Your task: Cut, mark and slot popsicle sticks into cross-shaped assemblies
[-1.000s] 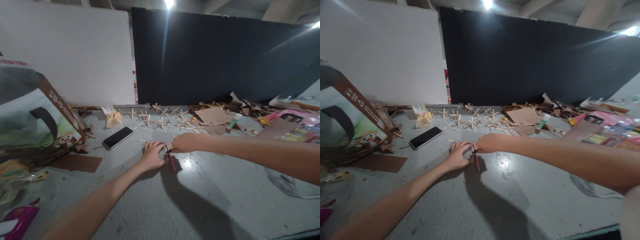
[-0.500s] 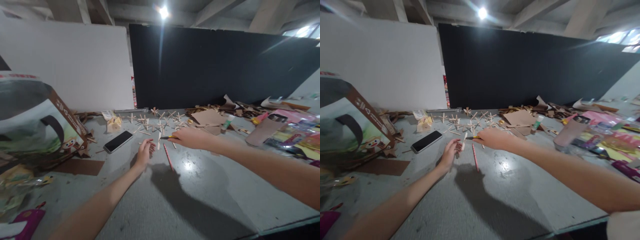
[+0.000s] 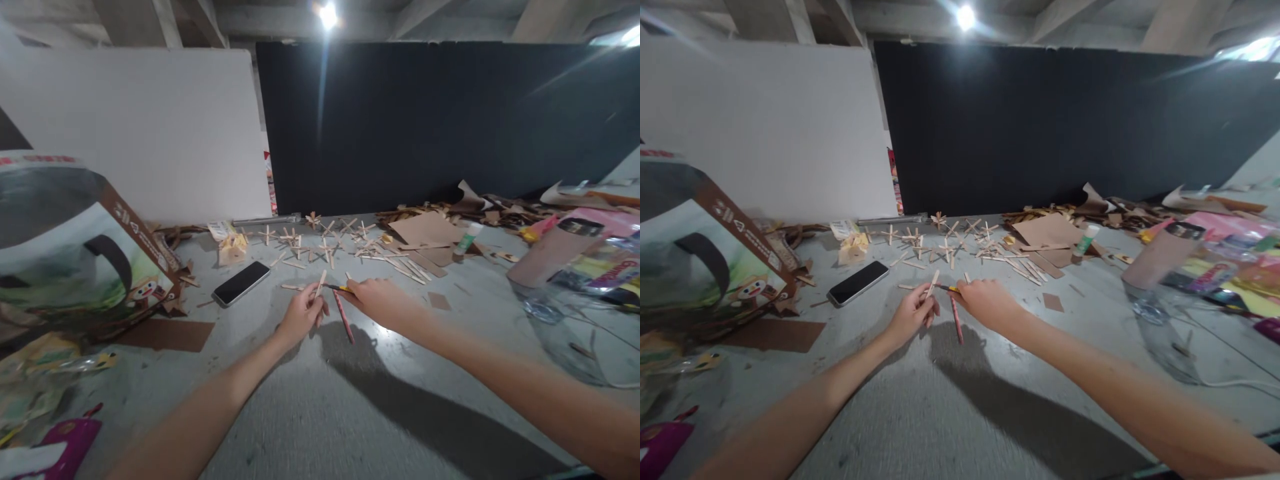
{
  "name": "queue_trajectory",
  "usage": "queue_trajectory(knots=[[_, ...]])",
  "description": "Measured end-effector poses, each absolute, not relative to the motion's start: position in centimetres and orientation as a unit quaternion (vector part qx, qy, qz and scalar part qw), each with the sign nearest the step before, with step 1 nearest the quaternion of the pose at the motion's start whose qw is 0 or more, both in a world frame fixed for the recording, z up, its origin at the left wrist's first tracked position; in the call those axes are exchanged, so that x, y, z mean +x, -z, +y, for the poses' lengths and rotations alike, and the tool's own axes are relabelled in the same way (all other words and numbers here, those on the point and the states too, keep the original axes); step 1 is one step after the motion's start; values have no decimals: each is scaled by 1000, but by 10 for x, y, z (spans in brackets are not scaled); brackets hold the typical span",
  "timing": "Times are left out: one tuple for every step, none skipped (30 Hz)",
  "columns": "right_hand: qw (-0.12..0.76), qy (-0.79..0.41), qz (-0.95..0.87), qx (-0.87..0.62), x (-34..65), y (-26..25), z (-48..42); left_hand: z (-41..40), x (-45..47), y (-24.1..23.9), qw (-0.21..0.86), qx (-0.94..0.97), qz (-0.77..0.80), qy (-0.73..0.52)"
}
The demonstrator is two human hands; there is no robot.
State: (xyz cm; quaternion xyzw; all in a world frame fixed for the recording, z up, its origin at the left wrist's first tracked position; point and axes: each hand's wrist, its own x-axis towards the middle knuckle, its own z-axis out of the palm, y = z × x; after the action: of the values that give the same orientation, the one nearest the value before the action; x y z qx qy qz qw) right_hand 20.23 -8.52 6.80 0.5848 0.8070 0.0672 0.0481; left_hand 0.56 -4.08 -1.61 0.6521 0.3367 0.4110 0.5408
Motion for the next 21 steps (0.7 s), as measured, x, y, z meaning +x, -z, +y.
queue_trajectory(knots=[[47,-72,808,582,203,-67,-85,-41,6,18,526,662,342,-411],[47,-76,810,580,203,-65,-85,-41,7,19,512,671,348,-408],[47,-79,810,579,203,-65,-86,-41,7,21,498,680,356,-403],[49,-82,810,578,202,-65,-87,-41,7,23,484,690,364,-396],[51,-83,809,579,201,-65,-89,-41,7,24,469,700,373,-389],[55,-84,808,580,199,-65,-90,-41,7,26,451,710,383,-382],[58,-83,806,583,198,-65,-92,-41,7,27,434,719,391,-375],[60,-79,803,588,196,-65,-94,-41,6,28,419,727,398,-370],[61,-72,798,595,195,-65,-95,-41,6,29,407,732,403,-367],[58,-63,792,604,194,-63,-95,-41,6,29,402,735,406,-365],[48,-48,786,614,194,-62,-94,-41,6,29,401,735,406,-366],[31,-28,782,622,194,-59,-92,-41,6,29,404,734,403,-368],[4,0,780,626,195,-56,-89,-41,6,29,412,730,398,-373],[-32,40,780,623,197,-52,-86,-42,7,28,425,723,390,-380],[-74,95,780,614,198,-48,-83,-42,7,28,442,714,380,-389],[-118,170,773,600,199,-43,-80,-42,8,27,462,701,371,-397],[-155,260,753,584,200,-39,-78,-43,9,27,484,689,362,-402],[-192,349,724,563,201,-36,-78,-43,10,26,506,676,355,-402],[-224,421,692,542,201,-33,-78,-43,10,25,526,664,351,-399],[-254,468,663,527,200,-30,-80,-43,11,24,543,654,349,-395],[-283,484,644,520,198,-28,-82,-42,11,24,555,647,348,-390]])
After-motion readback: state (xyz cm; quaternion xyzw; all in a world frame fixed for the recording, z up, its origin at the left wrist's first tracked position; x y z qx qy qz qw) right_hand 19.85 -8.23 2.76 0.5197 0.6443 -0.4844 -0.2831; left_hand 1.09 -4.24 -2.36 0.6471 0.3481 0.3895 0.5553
